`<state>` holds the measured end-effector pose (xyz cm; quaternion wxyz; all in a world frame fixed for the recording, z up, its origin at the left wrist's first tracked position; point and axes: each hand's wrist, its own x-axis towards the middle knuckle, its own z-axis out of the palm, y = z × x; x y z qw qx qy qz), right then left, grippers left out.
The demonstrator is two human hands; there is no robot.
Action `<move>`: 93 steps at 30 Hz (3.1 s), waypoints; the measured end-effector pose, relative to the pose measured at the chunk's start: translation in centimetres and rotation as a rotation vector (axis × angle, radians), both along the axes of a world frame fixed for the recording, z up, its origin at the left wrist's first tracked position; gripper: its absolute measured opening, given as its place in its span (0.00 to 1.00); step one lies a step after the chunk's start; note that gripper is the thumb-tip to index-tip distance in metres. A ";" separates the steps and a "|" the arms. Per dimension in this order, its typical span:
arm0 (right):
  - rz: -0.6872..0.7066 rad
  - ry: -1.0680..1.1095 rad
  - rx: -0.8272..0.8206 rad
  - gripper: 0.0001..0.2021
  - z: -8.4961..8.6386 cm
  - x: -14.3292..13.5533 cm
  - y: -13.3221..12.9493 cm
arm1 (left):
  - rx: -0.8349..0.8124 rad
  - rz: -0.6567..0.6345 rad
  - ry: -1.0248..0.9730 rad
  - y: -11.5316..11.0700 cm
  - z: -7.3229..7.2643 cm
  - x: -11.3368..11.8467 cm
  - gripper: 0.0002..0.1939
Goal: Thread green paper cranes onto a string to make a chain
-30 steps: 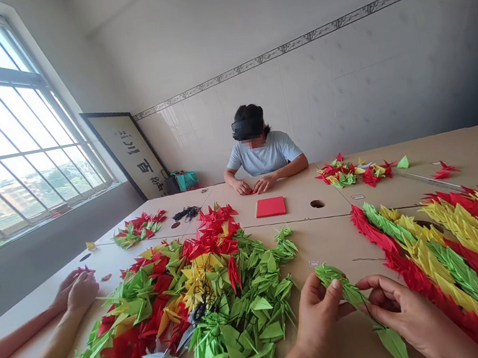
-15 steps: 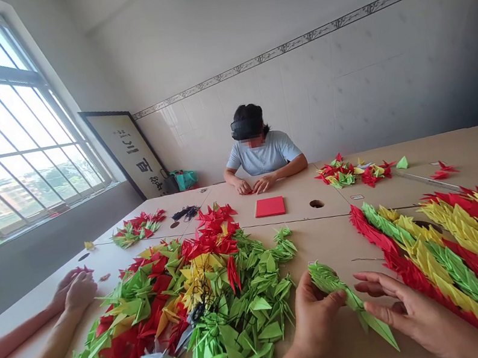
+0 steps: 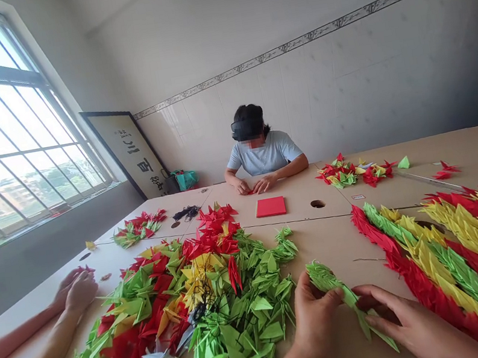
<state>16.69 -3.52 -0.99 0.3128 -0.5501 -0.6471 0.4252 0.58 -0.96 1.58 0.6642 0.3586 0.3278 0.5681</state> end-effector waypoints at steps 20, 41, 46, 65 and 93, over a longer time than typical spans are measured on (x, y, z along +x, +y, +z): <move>-0.016 0.174 -0.063 0.21 -0.1 0.4 0.2 | 0.016 0.014 0.004 0.3 -0.3 -0.2 0.18; -0.083 0.008 -0.018 0.08 0.6 -0.1 0.1 | 0.031 0.066 0.063 0.8 -1.2 -0.5 0.15; -0.114 0.039 -0.035 0.13 1.9 -0.6 -0.2 | 0.024 0.067 0.060 0.8 -1.1 -0.5 0.15; -0.404 0.641 -0.289 0.14 1.2 -3.2 -0.9 | 0.034 -0.029 -0.077 0.0 0.0 0.3 0.17; -0.327 0.163 0.182 0.18 -2.0 -2.5 0.3 | 0.103 -0.146 0.149 -1.1 0.8 0.2 0.09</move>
